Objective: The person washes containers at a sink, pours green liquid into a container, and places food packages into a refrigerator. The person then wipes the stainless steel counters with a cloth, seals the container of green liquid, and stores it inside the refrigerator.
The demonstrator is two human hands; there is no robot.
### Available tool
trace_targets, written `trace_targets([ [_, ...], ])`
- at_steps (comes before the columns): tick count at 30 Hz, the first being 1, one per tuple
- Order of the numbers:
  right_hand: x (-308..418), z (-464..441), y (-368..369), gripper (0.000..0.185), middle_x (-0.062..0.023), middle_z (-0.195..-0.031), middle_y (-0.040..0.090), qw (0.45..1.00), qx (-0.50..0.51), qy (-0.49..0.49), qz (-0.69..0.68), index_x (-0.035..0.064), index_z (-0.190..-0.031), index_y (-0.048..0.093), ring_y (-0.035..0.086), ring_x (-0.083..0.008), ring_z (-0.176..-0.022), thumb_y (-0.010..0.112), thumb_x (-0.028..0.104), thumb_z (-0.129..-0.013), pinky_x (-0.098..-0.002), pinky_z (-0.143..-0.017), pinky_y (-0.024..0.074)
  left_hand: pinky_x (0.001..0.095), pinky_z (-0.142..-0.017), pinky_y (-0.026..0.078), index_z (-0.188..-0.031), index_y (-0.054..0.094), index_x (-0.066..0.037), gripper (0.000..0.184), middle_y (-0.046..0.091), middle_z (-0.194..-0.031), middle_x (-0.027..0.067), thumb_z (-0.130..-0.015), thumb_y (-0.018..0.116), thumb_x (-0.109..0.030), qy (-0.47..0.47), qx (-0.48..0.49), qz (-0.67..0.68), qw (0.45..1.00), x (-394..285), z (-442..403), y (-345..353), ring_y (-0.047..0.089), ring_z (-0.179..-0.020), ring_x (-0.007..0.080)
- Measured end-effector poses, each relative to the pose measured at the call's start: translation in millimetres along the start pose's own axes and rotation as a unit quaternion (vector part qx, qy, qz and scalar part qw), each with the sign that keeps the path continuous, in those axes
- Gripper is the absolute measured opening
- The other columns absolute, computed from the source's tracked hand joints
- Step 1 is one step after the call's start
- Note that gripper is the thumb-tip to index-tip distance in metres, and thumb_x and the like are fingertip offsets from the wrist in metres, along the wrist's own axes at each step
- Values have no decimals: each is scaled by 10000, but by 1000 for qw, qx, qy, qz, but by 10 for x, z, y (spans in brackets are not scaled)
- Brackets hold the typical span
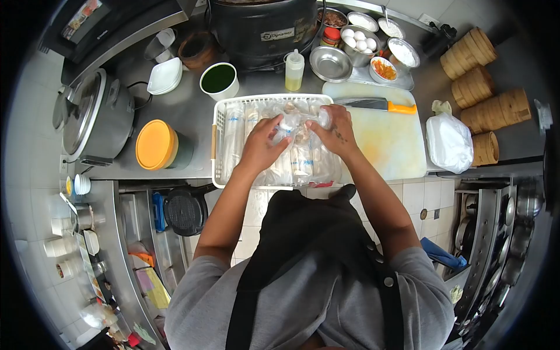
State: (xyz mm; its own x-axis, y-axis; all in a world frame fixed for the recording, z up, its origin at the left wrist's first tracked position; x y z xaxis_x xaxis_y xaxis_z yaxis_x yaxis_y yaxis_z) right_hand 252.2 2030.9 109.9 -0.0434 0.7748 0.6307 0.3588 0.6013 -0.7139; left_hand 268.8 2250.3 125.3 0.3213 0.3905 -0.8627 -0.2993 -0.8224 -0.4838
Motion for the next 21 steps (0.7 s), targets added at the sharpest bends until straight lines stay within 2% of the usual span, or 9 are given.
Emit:
trace_targets([
  [4, -337, 299, -163, 554, -234, -1164, 507, 985, -70, 140, -67, -18, -1123, 545, 474, -364, -1099, 664, 397, -776, -404, -951, 375, 294, -719, 469, -1125, 605, -56, 365, 568, -1105, 114, -772, 696, -74, -4, -269, -74, 960, 197, 388, -623, 556, -990, 229],
  [5, -504, 350, -27, 563, -239, -1164, 507, 982, 51, 159, -93, -27, -1144, 530, 478, -362, -1099, 649, 393, -790, -402, -956, 374, 319, -752, 468, -1110, 598, -28, 387, 568, -1090, 141, -751, 726, -95, 47, -298, -176, 937, 622, 531, -792, 558, -988, 252],
  [6, -717, 446, 107, 572, -244, -1165, 506, 962, 167, 178, -119, -37, -1165, 515, 482, -361, -1100, 635, 390, -804, -400, -960, 373, 340, -779, 464, -1088, 598, 0, 389, 574, -1070, 157, -754, 744, -137, -63, -308, -217, 924, 827, 654, -875, 561, -974, 252],
  [7, -811, 556, 108, 523, -222, -1094, 519, 955, 202, 181, -124, -25, -1119, 512, 498, -333, -1025, 631, 380, -809, -393, -906, 393, 351, -776, 457, -1047, 602, 22, 363, 592, -1007, 144, -784, 731, -193, -100, -337, -87, 932, 1373, 815, -909, 559, -921, 226],
  [9, -834, 720, 160, 381, -153, -882, 558, 961, 194, 168, -106, 20, -958, 521, 544, -250, -801, 635, 352, -810, -375, -739, 452, 320, -639, 440, -874, 601, 36, 345, 574, -760, 85, -813, 687, -292, -286, -167, -51, 942, 1427, 880, -958, 526, -689, 176],
  [11, -1081, 774, 479, 429, -152, -785, 557, 978, 64, 167, -103, -5, -927, 527, 557, -285, -742, 660, 350, -726, -371, -671, 448, 300, -495, 387, -731, 542, -4, 266, 502, -599, 16, -829, 663, -220, -256, -160, -31, 953, 1930, 925, -942, 460, -540, 118],
  [13, -732, 602, 169, 348, -126, -734, 549, 931, 138, 262, -213, -13, -826, 555, 534, -237, -693, 639, 308, -723, -351, -656, 440, 275, -469, 352, -686, 516, -34, 229, 483, -580, 0, -845, 621, -161, -276, -182, 5, 944, 1600, 812, -921, 416, -513, 71],
  [17, -766, 582, 345, 253, -104, -679, 519, 926, 132, 229, -270, 4, -793, 549, 517, -189, -675, 603, 250, -768, -345, -628, 437, 295, -550, 398, -733, 568, 15, 178, 524, -650, 9, -820, 626, -129, -164, -165, -108, 967, 1531, 748, -971, 462, -597, 109],
  [21, -720, 628, 125, 236, -96, -680, 477, 930, 118, 191, -291, 37, -746, 478, 487, -185, -675, 590, 243, -778, -363, -612, 421, 302, -634, 428, -847, 593, 44, 165, 577, -719, 48, -790, 623, -108, -227, -150, -68, 960, 1423, 832, -1064, 504, -672, 145],
])
Point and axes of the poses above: each hand's wrist, its own z-axis away from the middle knuckle, its own y-axis out of the palm, x = y × z, the point moved 4 cm from there along -z, towards the middle knuckle
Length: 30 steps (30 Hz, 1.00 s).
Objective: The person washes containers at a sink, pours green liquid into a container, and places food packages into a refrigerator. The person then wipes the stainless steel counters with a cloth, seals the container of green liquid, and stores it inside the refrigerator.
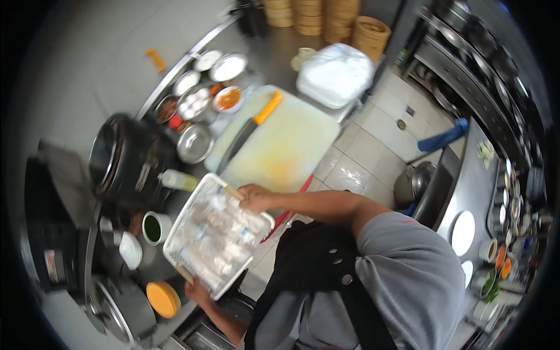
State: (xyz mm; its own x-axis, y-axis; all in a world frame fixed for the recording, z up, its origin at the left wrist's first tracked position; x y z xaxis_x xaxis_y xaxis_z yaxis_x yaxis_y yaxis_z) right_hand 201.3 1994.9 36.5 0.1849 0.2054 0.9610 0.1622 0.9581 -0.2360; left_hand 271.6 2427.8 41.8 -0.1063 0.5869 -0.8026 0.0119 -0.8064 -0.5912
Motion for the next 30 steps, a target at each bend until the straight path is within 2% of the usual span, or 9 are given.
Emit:
trace_targets([
  [6, 504, 436, -614, 211, -174, -689, 479, 997, -20, -47, -50, 6, -740, 448, 486, -248, -641, 542, 195, -729, -398, -609, 398, 292, -635, 439, -901, 569, 64, 212, 580, -769, 57, -811, 562, -128, 17, -5, -52, 999, -1109, 413, -238, 536, -676, 155],
  [8, 619, 675, -991, 213, -172, -687, 481, 995, -54, -70, -51, 2, -744, 453, 487, -244, -636, 541, 196, -731, -392, -608, 399, 273, -533, 457, -1000, 632, 23, 206, 634, -770, 100, -842, 602, -105, -58, -56, -100, 992, -1828, 762, -147, 565, -624, 168],
  [9, 660, 815, -1189, 215, -171, -686, 482, 993, -68, -83, -53, 0, -747, 455, 488, -242, -634, 541, 196, -731, -389, -607, 399, 276, -453, 414, -988, 630, 25, 223, 603, -707, 90, -821, 602, -121, 7, -59, -128, 990, -2010, 831, -87, 515, -539, 159],
  [12, 750, 1320, -1979, 216, -146, -671, 487, 977, -137, -140, -89, -8, -751, 462, 495, -223, -637, 540, 193, -739, -387, -604, 402, 342, -614, 494, -1009, 635, 29, 268, 627, -775, 120, -796, 619, -132, 95, 2, -109, 990, -2810, 1197, 354, 581, -684, 205],
  [17, 644, 2242, -3321, 177, -88, -698, 547, 971, -217, -9, -96, -12, -799, 520, 503, -140, -660, 552, 150, -737, -328, -608, 420, 227, -562, 420, -850, 555, 9, 104, 563, -726, 22, -783, 553, -71, 162, 167, 64, 970, -3523, 1258, 1402, 512, -592, 85],
  [21, 482, 3258, -4191, 231, -187, -754, 570, 920, -366, 21, -140, -19, -802, 536, 564, -279, -690, 571, 183, -696, -374, -642, 434, 210, -623, 438, -887, 557, 11, 111, 594, -812, 43, -781, 566, -21, 169, 332, 161, 914, -4294, 1603, 2793, 541, -666, 78],
  [22, 1135, 2987, -3532, 234, -189, -758, 572, 916, -343, 75, -192, -19, -806, 538, 564, -285, -695, 572, 185, -696, -376, -647, 435, 211, -623, 440, -898, 558, 12, 120, 597, -820, 44, -783, 565, -20, 131, 325, 117, 929, -4533, 1211, 1700, 545, -669, 79],
  [28, 471, 4376, -4252, 247, -189, -741, 565, 788, -562, 158, -196, -23, -808, 543, 555, -303, -691, 572, 198, -701, -389, -651, 431, 208, -617, 424, -890, 560, 6, 97, 574, -777, 3, -804, 581, -33, 186, 541, 49, 819, -5276, 1915, 4025, 514, -652, 68],
  [30, 1146, 3922, -3514, 239, -169, -703, 551, 769, -569, 211, -201, -24, -799, 544, 550, -266, -660, 573, 193, -703, -378, -631, 426, 209, -615, 420, -885, 563, 6, 93, 572, -769, -1, -799, 577, -27, 172, 569, 6, 804, -5302, 1179, 3461, 510, -650, 67],
])
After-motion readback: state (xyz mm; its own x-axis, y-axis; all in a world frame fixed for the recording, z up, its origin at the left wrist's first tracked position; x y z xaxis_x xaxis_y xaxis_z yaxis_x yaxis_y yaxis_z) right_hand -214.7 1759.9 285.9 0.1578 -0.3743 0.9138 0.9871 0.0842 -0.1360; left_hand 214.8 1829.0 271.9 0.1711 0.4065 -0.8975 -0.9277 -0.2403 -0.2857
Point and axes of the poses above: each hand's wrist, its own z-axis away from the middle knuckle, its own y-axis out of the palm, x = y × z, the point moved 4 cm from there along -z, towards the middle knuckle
